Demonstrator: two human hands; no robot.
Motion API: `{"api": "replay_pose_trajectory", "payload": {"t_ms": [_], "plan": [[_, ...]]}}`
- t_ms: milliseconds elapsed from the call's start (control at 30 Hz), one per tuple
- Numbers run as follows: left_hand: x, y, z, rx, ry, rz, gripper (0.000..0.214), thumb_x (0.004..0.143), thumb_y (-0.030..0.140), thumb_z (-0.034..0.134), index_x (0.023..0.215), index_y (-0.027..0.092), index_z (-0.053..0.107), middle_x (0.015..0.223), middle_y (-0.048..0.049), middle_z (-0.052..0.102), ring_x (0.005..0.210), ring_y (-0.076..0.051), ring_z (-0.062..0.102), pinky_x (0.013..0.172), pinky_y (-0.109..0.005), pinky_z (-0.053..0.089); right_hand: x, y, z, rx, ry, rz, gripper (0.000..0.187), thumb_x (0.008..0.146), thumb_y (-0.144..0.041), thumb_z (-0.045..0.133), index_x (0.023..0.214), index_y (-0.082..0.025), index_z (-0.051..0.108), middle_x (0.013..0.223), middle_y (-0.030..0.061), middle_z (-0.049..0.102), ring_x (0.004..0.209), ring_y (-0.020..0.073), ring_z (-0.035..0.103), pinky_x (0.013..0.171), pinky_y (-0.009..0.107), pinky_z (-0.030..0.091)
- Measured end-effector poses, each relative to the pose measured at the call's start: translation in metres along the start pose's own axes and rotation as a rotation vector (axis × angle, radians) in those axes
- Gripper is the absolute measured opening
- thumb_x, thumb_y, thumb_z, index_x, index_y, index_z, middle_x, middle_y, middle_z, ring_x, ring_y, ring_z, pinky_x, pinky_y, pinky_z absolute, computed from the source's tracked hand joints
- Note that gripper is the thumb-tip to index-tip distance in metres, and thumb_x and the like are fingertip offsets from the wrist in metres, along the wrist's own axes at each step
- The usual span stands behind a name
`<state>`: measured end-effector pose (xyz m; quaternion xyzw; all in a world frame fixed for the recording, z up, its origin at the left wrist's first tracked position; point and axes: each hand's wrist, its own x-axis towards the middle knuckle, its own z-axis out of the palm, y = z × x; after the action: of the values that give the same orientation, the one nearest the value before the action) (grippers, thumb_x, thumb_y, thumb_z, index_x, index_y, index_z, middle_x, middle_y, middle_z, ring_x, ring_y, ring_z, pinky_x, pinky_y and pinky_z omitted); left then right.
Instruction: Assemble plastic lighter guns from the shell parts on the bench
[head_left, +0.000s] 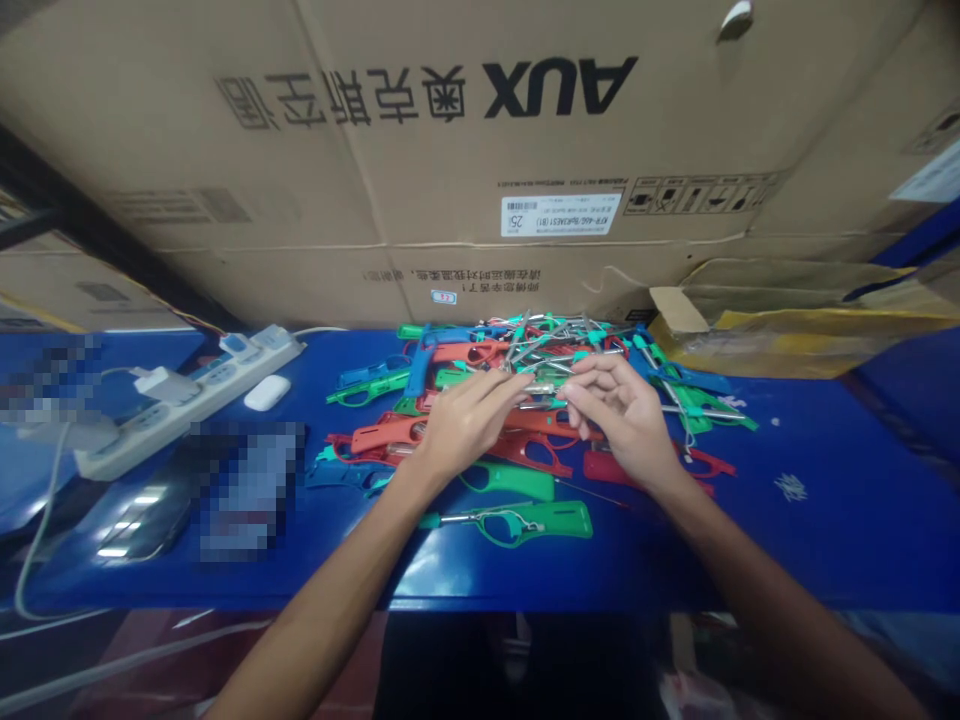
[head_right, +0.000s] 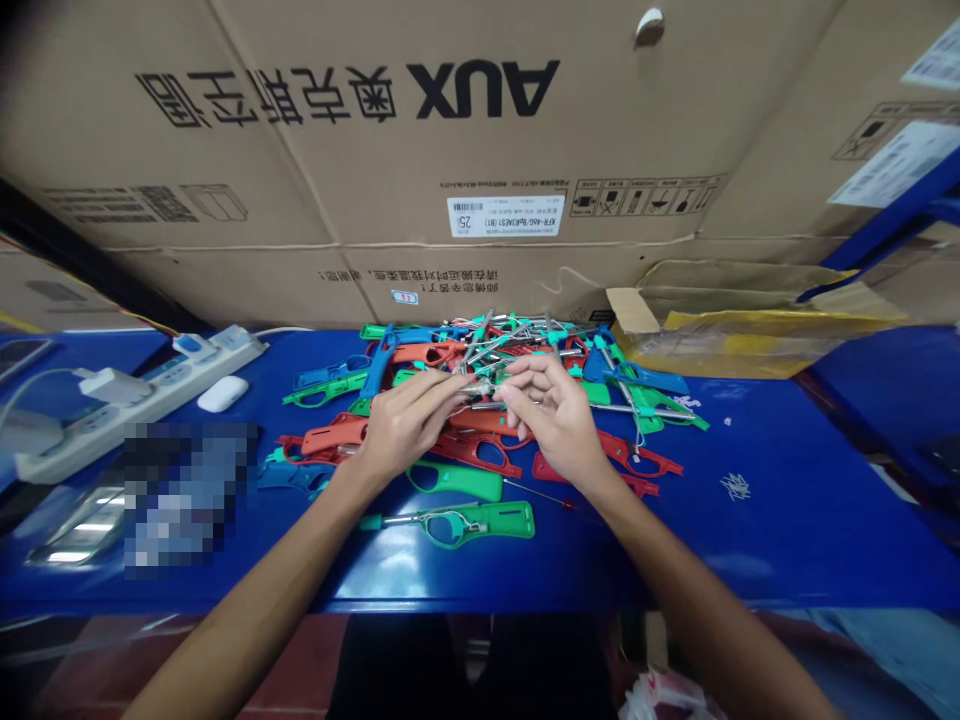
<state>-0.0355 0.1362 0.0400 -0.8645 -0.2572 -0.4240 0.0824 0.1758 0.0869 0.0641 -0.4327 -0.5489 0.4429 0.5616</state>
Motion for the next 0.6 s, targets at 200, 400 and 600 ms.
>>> {"api": "replay_pose_trajectory", "payload": {"t_ms": [200, 400, 600], "plan": [[-0.0015, 0.0, 0.0011, 0.002, -0.019, 0.011, 0.025, 0.103, 0.015, 0.055, 0.125, 0.017, 0.067, 0.106, -0.0063, 0.076, 0.088, -0.014, 0.073, 0.072, -0.025, 0.06, -0.0009, 0.0015, -0.0017, -0.05, 0.011, -0.049, 0.022, 0.085, -0.037, 0.075, 0.097, -0.024, 0.061, 0.08, -0.0017, 0.065, 0.062, 0.0114, 0.061, 0.052, 0.025, 0.053], [-0.0024, 0.0005, 0.0014, 0.008, -0.01, 0.046, 0.025, 0.102, 0.015, 0.058, 0.125, 0.018, 0.066, 0.106, -0.0058, 0.076, 0.088, -0.014, 0.073, 0.072, -0.026, 0.06, -0.0015, 0.0019, -0.0008, -0.083, 0.002, -0.057, 0.021, 0.087, -0.036, 0.073, 0.099, -0.023, 0.061, 0.08, -0.0011, 0.065, 0.063, 0.0118, 0.062, 0.052, 0.025, 0.051], [-0.001, 0.0013, -0.0003, 0.006, -0.01, 0.056, 0.024, 0.101, 0.014, 0.059, 0.123, 0.017, 0.066, 0.106, -0.0056, 0.075, 0.087, -0.013, 0.072, 0.071, -0.025, 0.06, -0.0022, 0.003, -0.0009, -0.071, 0.019, -0.053, 0.022, 0.087, -0.036, 0.074, 0.1, -0.023, 0.062, 0.079, -0.001, 0.066, 0.063, 0.0122, 0.062, 0.051, 0.025, 0.051]]}}
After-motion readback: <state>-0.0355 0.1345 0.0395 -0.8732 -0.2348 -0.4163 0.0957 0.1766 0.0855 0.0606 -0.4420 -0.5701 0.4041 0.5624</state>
